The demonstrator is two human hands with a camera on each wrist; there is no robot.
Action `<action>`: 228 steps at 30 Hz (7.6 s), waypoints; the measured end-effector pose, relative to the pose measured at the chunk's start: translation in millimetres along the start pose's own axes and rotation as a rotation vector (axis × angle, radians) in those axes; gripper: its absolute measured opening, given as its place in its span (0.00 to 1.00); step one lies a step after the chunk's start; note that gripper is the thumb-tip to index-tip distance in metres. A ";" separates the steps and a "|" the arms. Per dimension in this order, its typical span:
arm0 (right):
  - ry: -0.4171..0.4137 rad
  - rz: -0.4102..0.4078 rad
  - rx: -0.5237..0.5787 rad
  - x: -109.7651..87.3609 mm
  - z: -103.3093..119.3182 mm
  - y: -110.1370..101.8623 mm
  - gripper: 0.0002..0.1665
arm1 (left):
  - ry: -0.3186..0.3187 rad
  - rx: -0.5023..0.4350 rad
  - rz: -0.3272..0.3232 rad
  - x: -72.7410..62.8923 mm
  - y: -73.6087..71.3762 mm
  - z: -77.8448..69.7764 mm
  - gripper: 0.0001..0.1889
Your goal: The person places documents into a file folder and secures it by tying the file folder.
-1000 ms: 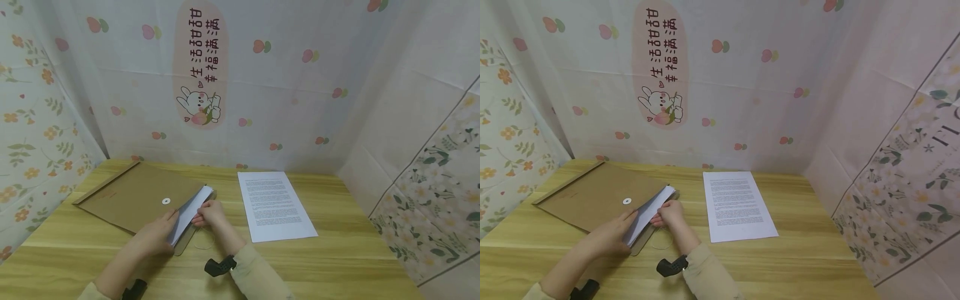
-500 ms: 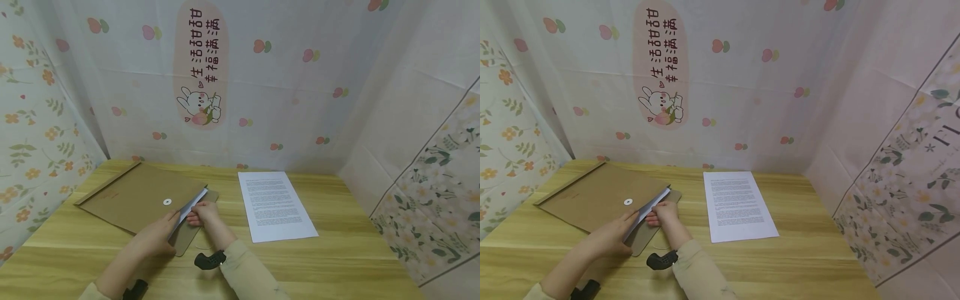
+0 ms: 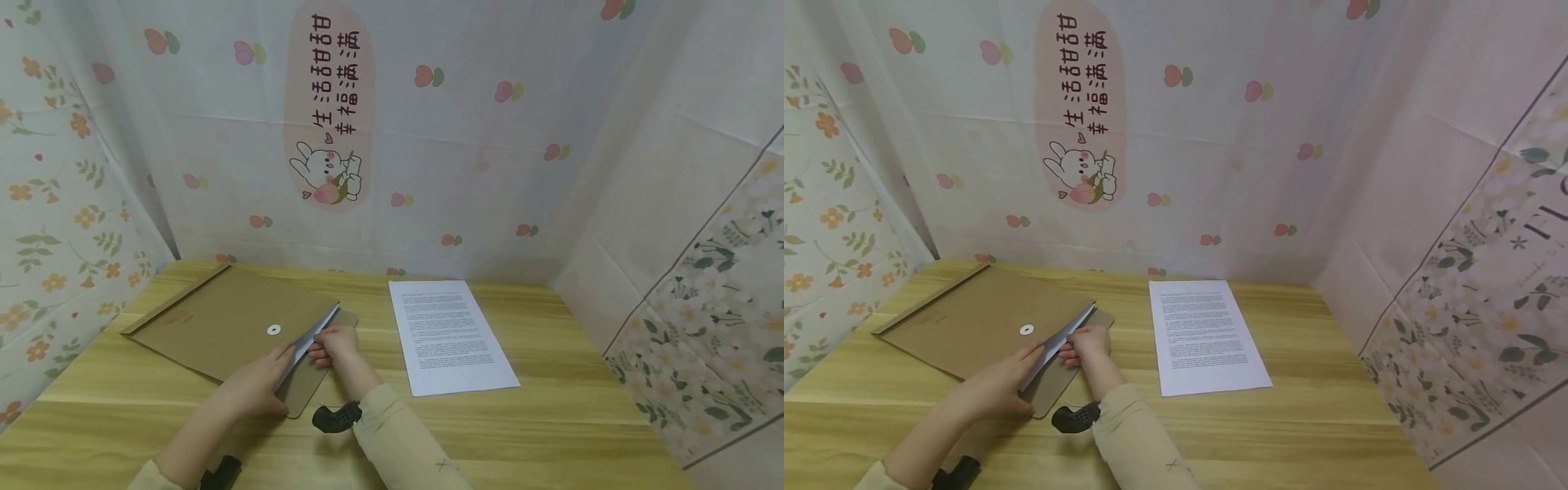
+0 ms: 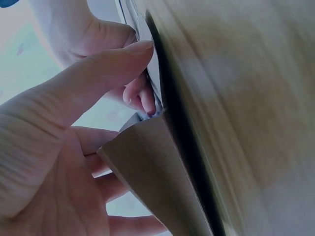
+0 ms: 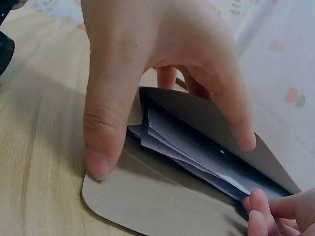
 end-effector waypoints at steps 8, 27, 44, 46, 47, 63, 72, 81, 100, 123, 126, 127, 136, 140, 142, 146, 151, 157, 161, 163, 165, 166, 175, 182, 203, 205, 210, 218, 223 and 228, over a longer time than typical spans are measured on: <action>-0.037 0.072 0.012 0.9 -1.5 -4.2 0.07 | -0.018 -0.013 0.035 -1.0 1.1 -0.2 0.49; -0.097 0.215 -0.108 -4.6 21.5 -68.7 0.18 | -0.003 -0.067 0.091 8.2 2.8 -12.7 0.25; -0.261 0.161 -0.391 -17.2 56.5 -151.5 0.20 | 0.048 -0.285 -0.004 44.2 17.8 -59.0 0.23; -0.258 0.139 -0.428 -18.0 60.9 -163.2 0.20 | 0.047 -0.342 -0.018 48.6 19.9 -65.8 0.24; -0.258 0.129 -0.443 -18.4 63.3 -168.7 0.20 | 0.046 -0.364 -0.028 50.9 20.7 -69.3 0.25; -0.217 -0.032 -0.472 -14.9 68.6 -253.3 0.25 | -0.080 -0.753 -0.003 97.1 36.3 -92.7 0.28; -0.134 -0.144 -0.569 -11.6 50.0 -300.0 0.30 | -0.300 -1.067 0.114 128.1 39.6 -93.9 0.31; -0.128 -0.231 -0.593 -9.6 33.8 -320.0 0.26 | -0.466 -1.329 0.231 147.7 57.9 -97.5 0.30; -0.077 -0.253 -0.562 -8.4 28.9 -312.3 0.27 | -0.641 -1.523 0.206 152.2 78.3 -109.4 0.27; -0.056 -0.187 -0.470 -6.6 28.4 -294.7 0.29 | -0.465 -1.382 0.307 144.3 91.3 -113.1 0.27; -0.056 -0.193 -0.470 -5.8 28.3 -292.9 0.27 | -0.443 -1.397 0.293 139.8 84.7 -111.4 0.28; -0.058 -0.191 -0.474 -5.7 28.2 -292.2 0.27 | -0.439 -1.395 0.293 138.0 83.0 -109.9 0.27; -0.084 -0.110 -0.439 -3.5 25.7 -286.8 0.25 | -0.350 -1.419 0.321 126.8 76.9 -100.4 0.27; -0.120 -0.136 -0.351 -2.5 34.1 -282.5 0.22 | -0.301 -1.442 0.329 122.5 74.4 -99.6 0.28; -0.144 -0.159 -0.327 -3.7 40.2 -280.5 0.23 | -0.276 -1.459 0.330 120.1 72.7 -98.7 0.29; -0.169 -0.178 -0.322 -7.2 51.4 -275.9 0.24 | -0.218 -1.465 0.326 114.9 67.7 -95.6 0.29; -0.193 -0.154 -0.325 -10.8 63.1 -268.1 0.24 | -0.169 -1.468 0.288 109.0 59.4 -89.5 0.27; -0.174 -0.084 -0.358 -16.6 68.8 -257.7 0.20 | -0.165 -1.490 0.217 104.8 48.9 -83.2 0.23; -0.180 -0.037 -0.339 -20.1 69.6 -255.3 0.21 | -0.204 -1.507 0.154 103.7 42.8 -79.2 0.22; -0.188 -0.014 -0.313 -21.8 70.0 -254.9 0.21 | -0.230 -1.520 0.132 103.8 40.8 -77.5 0.22; -0.210 0.016 -0.301 -23.5 71.1 -254.5 0.21 | -0.259 -1.536 0.103 104.2 39.2 -75.4 0.22; -0.220 0.030 -0.298 -24.4 71.9 -254.1 0.22 | -0.280 -1.549 0.085 104.4 38.2 -74.1 0.22; -0.235 0.038 -0.167 -28.4 79.7 -249.3 0.24 | -0.370 -1.722 -0.099 99.0 22.2 -66.6 0.20; -0.200 -0.042 0.197 -33.0 80.2 -234.5 0.17 | -0.320 -1.881 -0.190 93.5 13.8 -69.0 0.20; -0.328 -0.016 -0.047 -50.9 73.9 -216.1 0.17 | -0.292 -1.803 -0.314 75.9 -4.4 -34.3 0.19; -0.330 -0.018 -0.064 -53.0 74.0 -224.1 0.17 | -0.316 -1.756 -0.338 72.7 -6.1 -27.7 0.18; -0.336 0.001 -0.102 -57.8 71.9 -240.2 0.18 | -0.336 -1.638 -0.285 65.2 -7.0 -16.5 0.18; -0.332 0.013 -0.129 -63.6 71.4 -253.2 0.19 | -0.327 -1.346 -0.162 56.0 -13.4 -5.5 0.19; -0.295 0.020 -0.108 -69.1 70.7 -254.3 0.18 | -0.257 -1.157 -0.150 49.4 -22.4 -2.0 0.16; -0.229 0.058 -0.079 -74.3 61.5 -253.5 0.17 | -0.177 -0.925 -0.129 37.3 -24.9 6.1 0.16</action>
Point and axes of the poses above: each hand's wrist, its own x-axis towards the middle knuckle, its own y-axis out of the palm, z = x × y, the point moved 4 cm from there along x, towards the middle knuckle, and after that the axes turned 12 degrees about -y, right-handed, at the moved point
